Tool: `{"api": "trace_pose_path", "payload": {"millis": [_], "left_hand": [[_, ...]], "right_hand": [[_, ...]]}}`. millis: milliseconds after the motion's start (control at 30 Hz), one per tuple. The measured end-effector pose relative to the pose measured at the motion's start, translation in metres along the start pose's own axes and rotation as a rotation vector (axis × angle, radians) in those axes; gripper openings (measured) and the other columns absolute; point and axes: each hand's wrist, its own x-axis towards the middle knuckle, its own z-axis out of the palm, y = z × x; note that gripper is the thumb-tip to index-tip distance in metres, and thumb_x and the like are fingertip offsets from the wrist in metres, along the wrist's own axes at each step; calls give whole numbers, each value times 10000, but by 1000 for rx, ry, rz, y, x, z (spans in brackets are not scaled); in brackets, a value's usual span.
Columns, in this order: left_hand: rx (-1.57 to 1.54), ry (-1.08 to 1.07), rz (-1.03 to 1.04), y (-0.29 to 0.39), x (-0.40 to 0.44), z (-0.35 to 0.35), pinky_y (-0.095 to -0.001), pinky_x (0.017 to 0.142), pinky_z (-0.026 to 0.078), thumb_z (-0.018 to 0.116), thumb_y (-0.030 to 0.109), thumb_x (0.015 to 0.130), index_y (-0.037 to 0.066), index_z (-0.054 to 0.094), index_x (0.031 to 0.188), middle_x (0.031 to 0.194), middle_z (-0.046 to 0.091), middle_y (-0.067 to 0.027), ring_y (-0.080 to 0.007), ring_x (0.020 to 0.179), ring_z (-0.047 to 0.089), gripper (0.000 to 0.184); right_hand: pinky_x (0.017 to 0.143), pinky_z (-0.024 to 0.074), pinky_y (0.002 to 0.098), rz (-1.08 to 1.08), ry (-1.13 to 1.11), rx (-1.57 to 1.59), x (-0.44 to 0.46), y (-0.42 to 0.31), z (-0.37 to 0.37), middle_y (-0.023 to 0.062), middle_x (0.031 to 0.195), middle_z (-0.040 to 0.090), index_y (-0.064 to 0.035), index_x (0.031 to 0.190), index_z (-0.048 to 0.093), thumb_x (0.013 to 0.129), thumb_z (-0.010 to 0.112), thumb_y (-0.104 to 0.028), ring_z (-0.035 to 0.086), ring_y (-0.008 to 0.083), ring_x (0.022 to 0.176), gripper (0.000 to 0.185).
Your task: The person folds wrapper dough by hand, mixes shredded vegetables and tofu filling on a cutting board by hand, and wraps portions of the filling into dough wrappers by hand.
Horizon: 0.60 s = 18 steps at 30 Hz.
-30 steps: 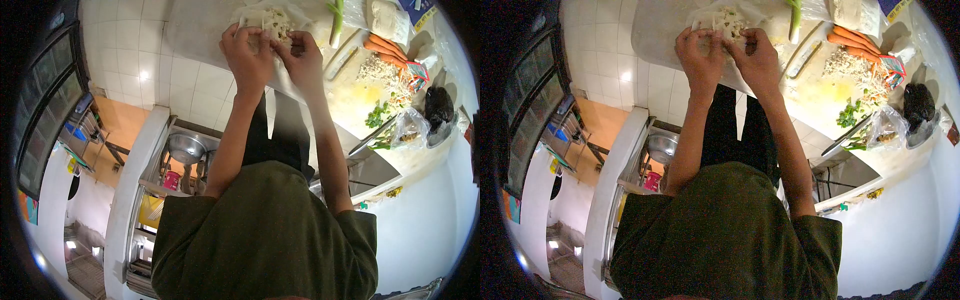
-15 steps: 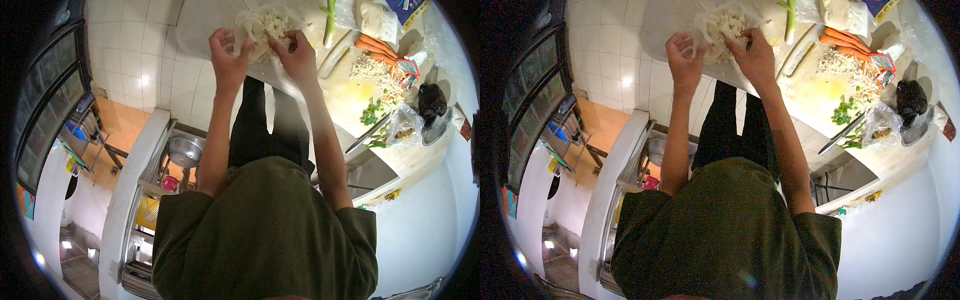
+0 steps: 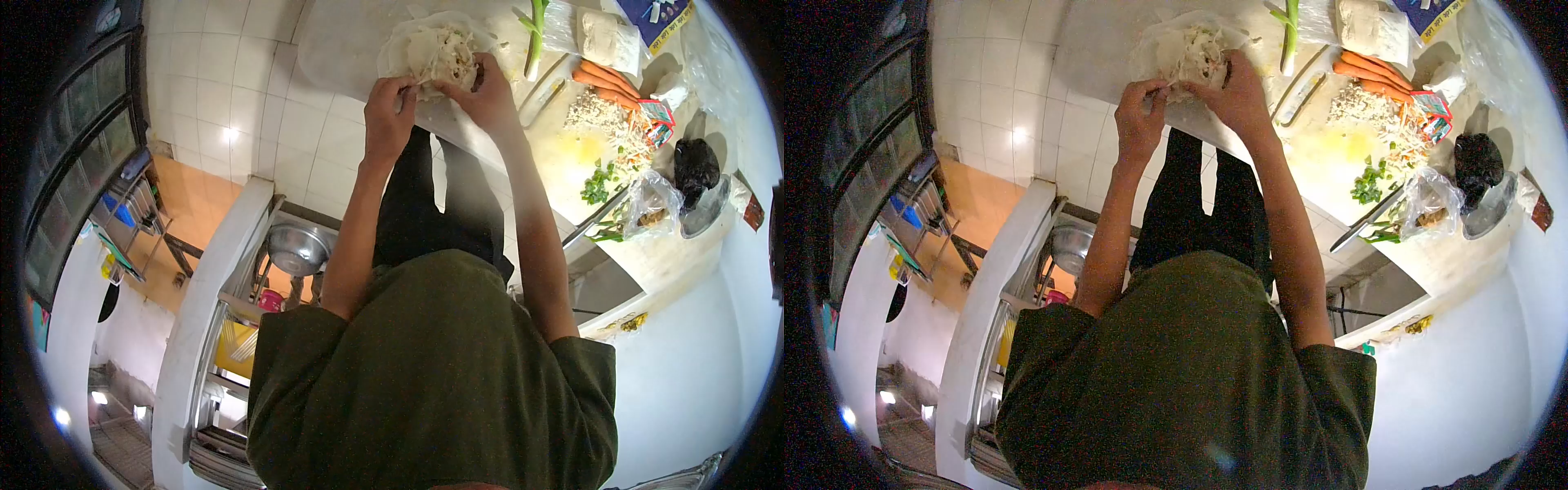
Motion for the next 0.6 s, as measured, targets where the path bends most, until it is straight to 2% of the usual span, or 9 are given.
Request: {"api": "trace_pose_path", "payload": {"millis": [67, 100, 200, 300, 333, 433, 467, 567, 600], "left_hand": [[15, 15, 85, -5, -2, 1, -382, 826, 536, 677, 47, 934, 17, 669, 1048, 999, 651, -148, -301, 909, 669, 119], [4, 32, 61, -5, -4, 2, -382, 828, 535, 665, 40, 941, 13, 655, 1058, 1003, 650, -150, -299, 912, 668, 120], [-26, 93, 15, -7, -7, 7, -383, 833, 534, 630, 24, 962, 0, 615, 1094, 1013, 646, -157, -295, 919, 663, 134], [-67, 172, 11, -10, -10, 11, -386, 831, 534, 604, 26, 981, -10, 579, 1141, 1015, 639, -165, -295, 917, 656, 166], [-90, 198, -1, -9, -10, 12, -385, 829, 534, 602, 31, 985, -13, 571, 1153, 1012, 636, -167, -296, 914, 654, 176], [-146, 210, -58, -14, -13, 13, -387, 843, 527, 619, 44, 977, -12, 559, 1177, 1043, 625, -170, -297, 939, 640, 217], [-165, 201, -80, -17, -14, 13, -388, 851, 524, 629, 48, 970, -11, 557, 1183, 1060, 620, -171, -297, 953, 635, 233], [11, 168, -75, -6, -20, 9, -423, 915, 490, 665, 65, 936, 2, 556, 1209, 1141, 601, -162, -291, 1027, 597, 301], [102, 207, 11, -1, -19, 8, -434, 934, 479, 691, 110, 929, 12, 573, 1217, 1146, 605, -149, -289, 1040, 596, 327]], "right_hand": [[793, 552, 418, -142, 78, -65, -2, 0, 3, 213, 968, 693, 26, 1144, 604, 842, 829, -283, 695, 368, 883, 487], [810, 554, 426, -212, 115, -99, -3, -1, 3, 224, 996, 693, 27, 1144, 599, 831, 840, -279, 696, 384, 910, 499], [833, 556, 409, 52, -83, 52, -3, -1, -12, 230, 1043, 698, 40, 1183, 599, 867, 810, -270, 702, 350, 951, 490], [849, 559, 391, 128, -73, 135, -3, 16, -16, 226, 1084, 706, 47, 1245, 592, 906, 775, -268, 708, 304, 976, 497], [859, 556, 377, 80, -59, 143, -5, 17, -19, 213, 1087, 715, 50, 1289, 581, 947, 729, -244, 703, 254, 982, 474], [844, 563, 363, 106, 10, 94, -11, 17, -22, 205, 1097, 711, 58, 1282, 578, 969, 692, -201, 696, 228, 961, 422], [834, 566, 358, 123, -16, 189, -11, 22, -21, 208, 1103, 709, 66, 1285, 571, 990, 652, -169, 690, 220, 955, 386], [828, 565, 362, 171, 58, 433, -19, 31, -13, 204, 1075, 712, 67, 1275, 583, 995, 637, -152, 684, 222, 947, 360], [829, 564, 370, 173, 63, 420, -20, 32, -12, 206, 1064, 712, 64, 1265, 592, 991, 648, -175, 686, 230, 950, 368]]}}
